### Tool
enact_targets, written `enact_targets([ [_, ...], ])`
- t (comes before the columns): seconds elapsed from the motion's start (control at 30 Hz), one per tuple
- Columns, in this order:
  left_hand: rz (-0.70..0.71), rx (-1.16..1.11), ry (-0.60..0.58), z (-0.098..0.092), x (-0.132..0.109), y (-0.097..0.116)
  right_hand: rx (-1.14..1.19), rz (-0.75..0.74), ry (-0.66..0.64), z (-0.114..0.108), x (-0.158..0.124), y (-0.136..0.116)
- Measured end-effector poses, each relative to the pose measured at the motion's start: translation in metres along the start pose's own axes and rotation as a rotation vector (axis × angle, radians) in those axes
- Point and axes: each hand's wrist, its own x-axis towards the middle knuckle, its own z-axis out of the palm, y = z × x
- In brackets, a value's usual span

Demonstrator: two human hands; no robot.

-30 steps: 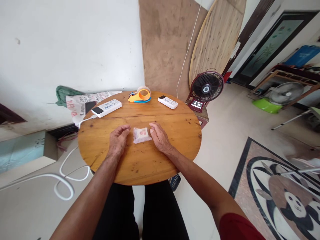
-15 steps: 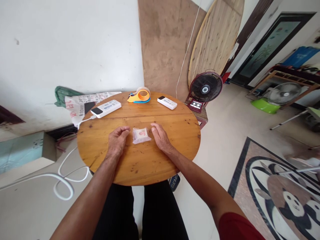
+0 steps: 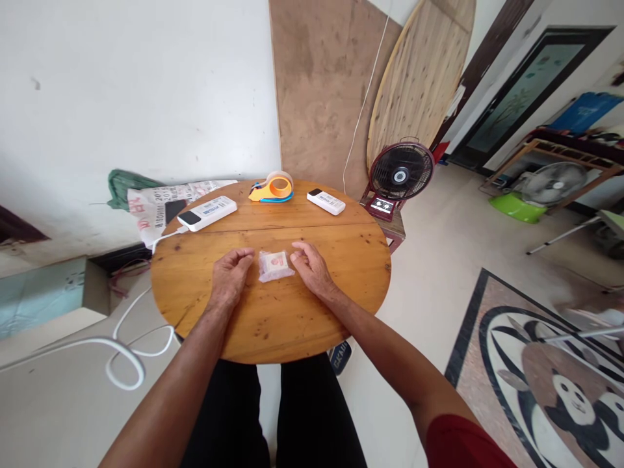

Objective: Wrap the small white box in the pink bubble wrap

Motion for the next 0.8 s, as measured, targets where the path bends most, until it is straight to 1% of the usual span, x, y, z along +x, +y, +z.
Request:
enact_targets([
  [0.17,-0.013,0.041,-0.076,0.001,-0.006,0.007,0.018,-0.030,0.002,0.001,-0.001,0.001],
  [0.53,-0.035,0.051,-0.088,0.003,-0.012,0.018,0.023,-0.059,0.021,-0.003,-0.001,-0.004],
  [0.8,-0.056,0.034,-0.123,0.004,-0.012,0.015,0.047,-0.086,0.022,-0.001,0.000,-0.002],
])
